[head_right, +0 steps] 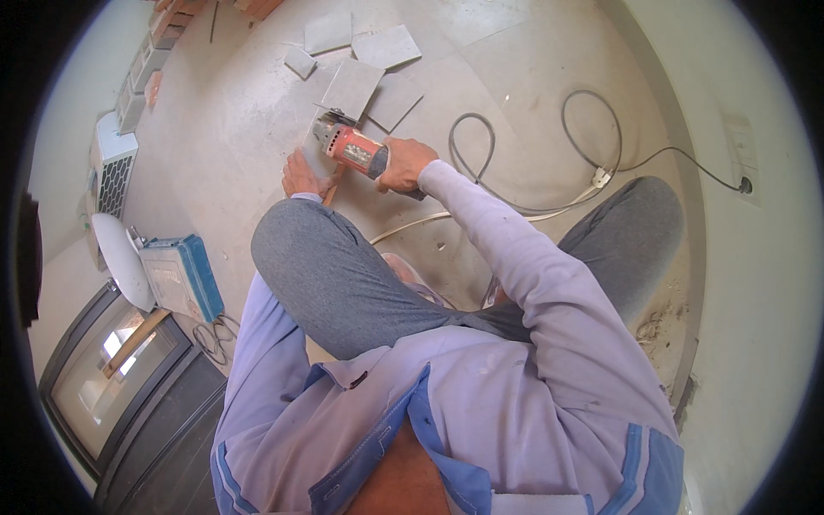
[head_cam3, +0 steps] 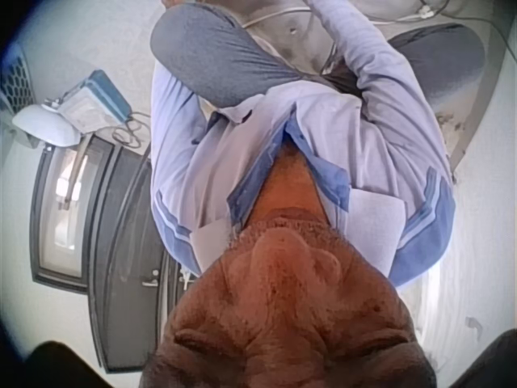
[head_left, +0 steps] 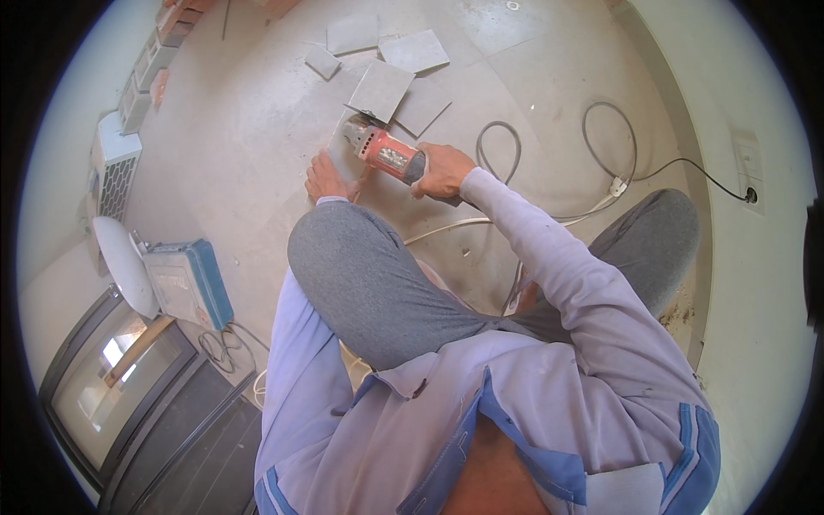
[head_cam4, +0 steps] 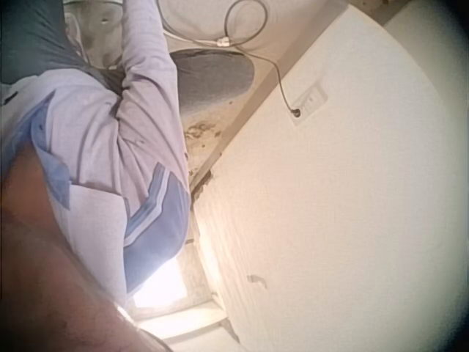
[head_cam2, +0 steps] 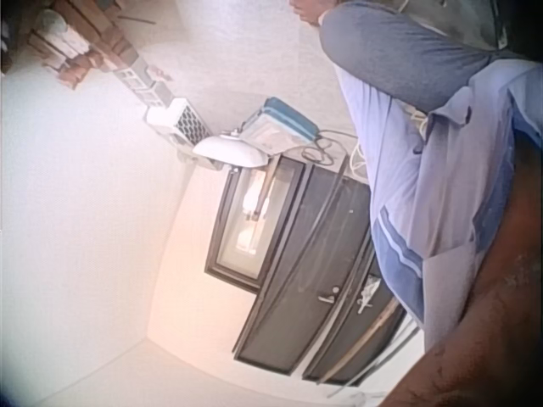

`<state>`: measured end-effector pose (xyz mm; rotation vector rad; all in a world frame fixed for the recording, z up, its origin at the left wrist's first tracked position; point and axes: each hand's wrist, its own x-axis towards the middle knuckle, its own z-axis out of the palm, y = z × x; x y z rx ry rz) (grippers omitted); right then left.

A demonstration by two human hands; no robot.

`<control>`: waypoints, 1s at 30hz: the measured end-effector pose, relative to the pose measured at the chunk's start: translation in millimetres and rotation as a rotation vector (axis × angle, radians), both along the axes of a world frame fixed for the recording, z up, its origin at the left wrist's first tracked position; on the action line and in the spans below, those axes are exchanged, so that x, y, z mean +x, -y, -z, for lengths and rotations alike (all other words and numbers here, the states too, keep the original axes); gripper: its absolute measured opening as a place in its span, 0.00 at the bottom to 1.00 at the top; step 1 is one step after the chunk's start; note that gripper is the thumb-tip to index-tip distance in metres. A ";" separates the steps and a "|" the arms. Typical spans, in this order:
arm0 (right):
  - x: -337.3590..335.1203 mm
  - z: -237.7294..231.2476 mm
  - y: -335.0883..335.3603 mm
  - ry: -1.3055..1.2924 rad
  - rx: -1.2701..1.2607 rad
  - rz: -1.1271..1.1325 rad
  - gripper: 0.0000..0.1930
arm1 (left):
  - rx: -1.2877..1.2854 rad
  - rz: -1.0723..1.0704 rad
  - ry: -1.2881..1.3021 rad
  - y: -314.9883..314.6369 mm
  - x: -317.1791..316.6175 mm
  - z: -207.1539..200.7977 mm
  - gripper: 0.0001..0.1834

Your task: The person measures and marks a ceramic tile using a ruler and marker, then uses an angle grinder to cut the tile on the floor. The person handles the tile, ruler, marker, and angle grinder during the process.

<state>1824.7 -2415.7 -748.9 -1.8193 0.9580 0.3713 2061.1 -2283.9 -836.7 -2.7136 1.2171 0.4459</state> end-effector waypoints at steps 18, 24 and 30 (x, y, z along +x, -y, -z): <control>-0.3 2.5 -0.7 0.012 0.011 0.009 0.39 | -0.027 0.025 0.004 -1.2 1.3 -4.8 0.64; -0.1 1.8 -0.9 -0.001 0.010 0.015 0.40 | -0.039 0.017 0.005 -1.0 2.0 -5.2 0.64; 0.1 -3.5 -0.5 -0.009 0.022 0.017 0.40 | -0.037 0.024 0.017 -2.9 6.1 1.3 0.64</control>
